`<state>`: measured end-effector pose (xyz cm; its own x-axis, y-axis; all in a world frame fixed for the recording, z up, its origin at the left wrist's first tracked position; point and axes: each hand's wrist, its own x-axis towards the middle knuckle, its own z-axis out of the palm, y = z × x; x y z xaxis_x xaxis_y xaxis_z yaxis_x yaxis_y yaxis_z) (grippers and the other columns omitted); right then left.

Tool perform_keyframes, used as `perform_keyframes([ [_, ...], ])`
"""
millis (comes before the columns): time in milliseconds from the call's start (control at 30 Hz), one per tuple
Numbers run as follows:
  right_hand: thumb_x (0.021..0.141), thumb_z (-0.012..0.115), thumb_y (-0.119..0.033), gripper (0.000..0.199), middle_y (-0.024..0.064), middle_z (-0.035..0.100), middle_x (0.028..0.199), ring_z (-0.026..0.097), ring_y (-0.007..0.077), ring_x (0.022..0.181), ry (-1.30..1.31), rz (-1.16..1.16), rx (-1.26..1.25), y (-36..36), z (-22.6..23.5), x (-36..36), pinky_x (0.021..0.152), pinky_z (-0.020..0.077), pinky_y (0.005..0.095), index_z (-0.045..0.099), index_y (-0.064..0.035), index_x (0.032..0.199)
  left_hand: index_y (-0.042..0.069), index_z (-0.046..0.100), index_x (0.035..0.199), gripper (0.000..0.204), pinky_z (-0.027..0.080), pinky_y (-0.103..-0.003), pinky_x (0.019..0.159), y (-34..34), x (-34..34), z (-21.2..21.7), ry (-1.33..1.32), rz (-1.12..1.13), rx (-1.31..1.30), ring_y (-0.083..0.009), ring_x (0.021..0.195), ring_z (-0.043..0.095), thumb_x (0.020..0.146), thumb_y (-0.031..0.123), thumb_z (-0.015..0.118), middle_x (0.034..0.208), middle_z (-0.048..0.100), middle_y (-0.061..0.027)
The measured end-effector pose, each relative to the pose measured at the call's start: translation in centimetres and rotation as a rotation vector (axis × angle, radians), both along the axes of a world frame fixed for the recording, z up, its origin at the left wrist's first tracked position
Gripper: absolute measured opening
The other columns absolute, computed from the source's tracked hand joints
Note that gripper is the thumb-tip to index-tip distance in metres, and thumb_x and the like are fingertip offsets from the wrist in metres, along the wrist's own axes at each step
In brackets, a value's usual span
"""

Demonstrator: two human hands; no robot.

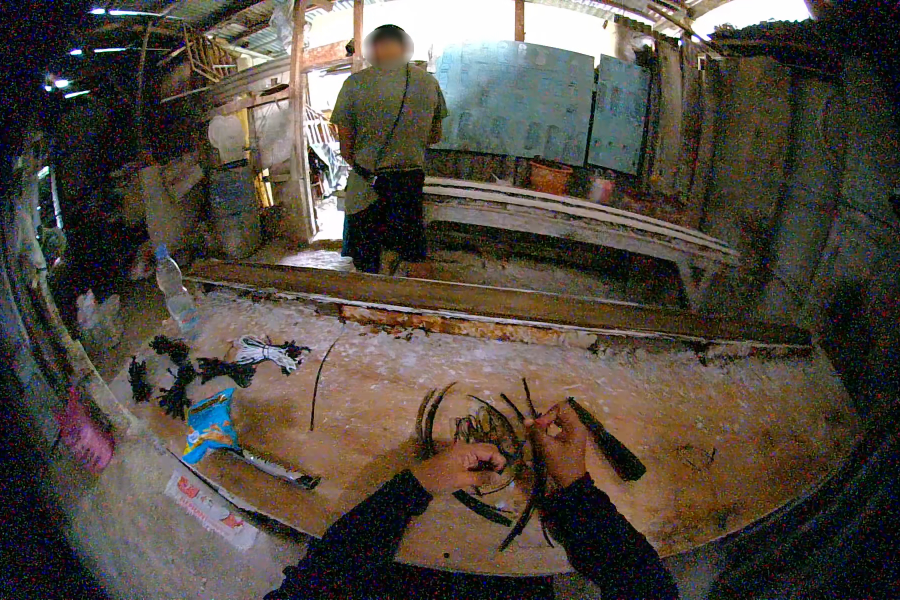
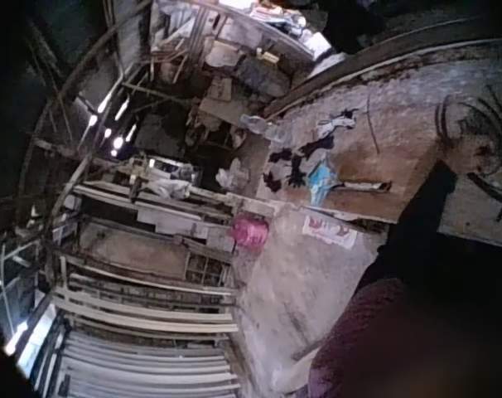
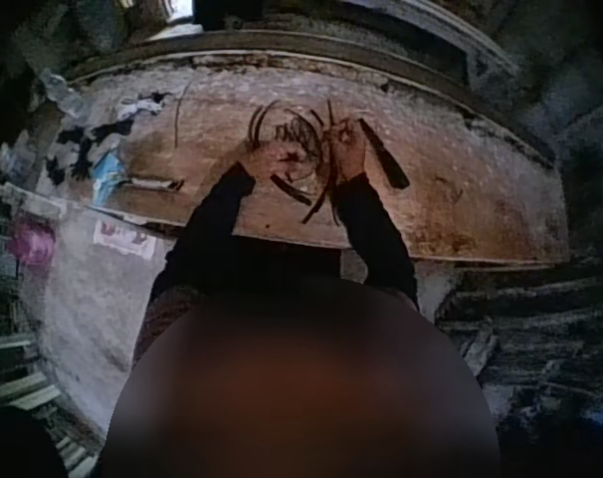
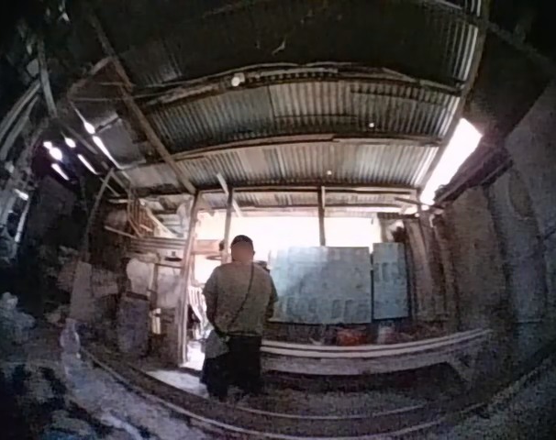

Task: The person weaves thin black strips by hand on a wooden workbench, repeatedly folding and interlacing the pieces. A second person works at a separate bench in the background, handling long white boards.

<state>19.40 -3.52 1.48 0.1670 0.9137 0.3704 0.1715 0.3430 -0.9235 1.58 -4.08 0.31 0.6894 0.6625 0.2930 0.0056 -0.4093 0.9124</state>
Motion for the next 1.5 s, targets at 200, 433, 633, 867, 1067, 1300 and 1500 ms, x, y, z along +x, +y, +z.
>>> perform_keyframes([
  [200,0.069,0.057,0.001,0.008,0.0065,0.055,0.081,0.050,0.0157,0.076,-0.071,-0.019,0.261,1.1,-0.1,-0.5,0.067,0.0406,0.0269,0.051,-0.0041,0.072,0.006,0.048,0.072,0.019,0.035,-0.021,0.062,0.0,0.1,0.0,-0.082,0.124,-0.146,-0.0064,0.067,0.042,0.074,0.021,0.060,0.065,0.042,0.0025],
  [433,0.068,0.061,-0.005,0.005,0.0063,0.055,0.084,0.050,0.0174,0.083,-0.045,0.194,0.007,-0.1,0.6,0.1,0.072,0.0395,0.0283,0.057,-0.0061,0.069,0.007,0.048,0.066,0.020,0.034,-0.021,0.051,1.6,-0.9,-0.6,-0.279,0.703,-0.032,-0.0052,0.055,0.039,0.069,0.018,0.065,0.060,0.043,0.0046],
  [633,0.071,0.059,-0.009,0.006,0.0074,0.049,0.104,0.045,0.0213,0.097,-0.141,0.734,-0.061,-2.9,2.2,-1.7,0.084,0.0338,0.0317,0.061,-0.0057,0.076,0.003,0.054,0.077,0.014,0.042,-0.023,0.061,1.8,-2.0,-0.5,-0.381,0.941,-0.117,-0.0100,0.064,0.051,0.063,0.005,0.059,0.070,0.054,-0.0023],
  [867,0.070,0.058,-0.004,0.012,0.0084,0.053,0.099,0.048,0.0222,0.096,-0.202,0.821,-0.048,-3.2,3.1,-2.0,0.085,0.0351,0.0326,0.062,-0.0063,0.082,0.003,0.055,0.073,0.009,0.041,-0.024,0.059,1.7,-1.7,-0.6,-0.297,0.919,-0.070,-0.0102,0.063,0.051,0.065,0.004,0.058,0.067,0.055,-0.0030],
  [1067,0.066,0.058,0.003,0.010,0.0041,0.053,0.078,0.051,0.0157,0.077,-0.116,0.590,-0.004,-2.3,1.4,-1.1,0.074,0.0403,0.0284,0.054,-0.0051,0.071,0.004,0.056,0.073,0.011,0.042,-0.024,0.061,1.6,-1.6,-0.6,-0.184,0.791,-0.064,-0.0119,0.066,0.052,0.067,0.009,0.063,0.069,0.055,-0.0023],
  [1300,0.065,0.058,0.003,0.017,0.0010,0.047,0.069,0.047,0.0120,0.070,0.042,0.061,-0.003,0.3,0.2,0.0,0.066,0.0399,0.0247,0.044,-0.0062,0.066,0.004,0.053,0.081,0.018,0.040,-0.025,0.071,0.3,-0.1,-0.4,-0.022,0.220,0.049,-0.0111,0.078,0.050,0.070,0.013,0.064,0.078,0.052,-0.0016],
  [1500,0.066,0.059,0.000,0.012,0.0056,0.050,0.078,0.048,0.0163,0.076,-0.295,-0.123,0.334,0.5,0.8,0.0,0.066,0.0396,0.0260,0.051,-0.0048,0.073,0.005,0.049,0.076,0.019,0.037,-0.022,0.065,0.1,0.9,-0.9,-0.072,0.043,-0.053,-0.0089,0.071,0.044,0.075,0.021,0.059,0.073,0.048,0.0008],
])
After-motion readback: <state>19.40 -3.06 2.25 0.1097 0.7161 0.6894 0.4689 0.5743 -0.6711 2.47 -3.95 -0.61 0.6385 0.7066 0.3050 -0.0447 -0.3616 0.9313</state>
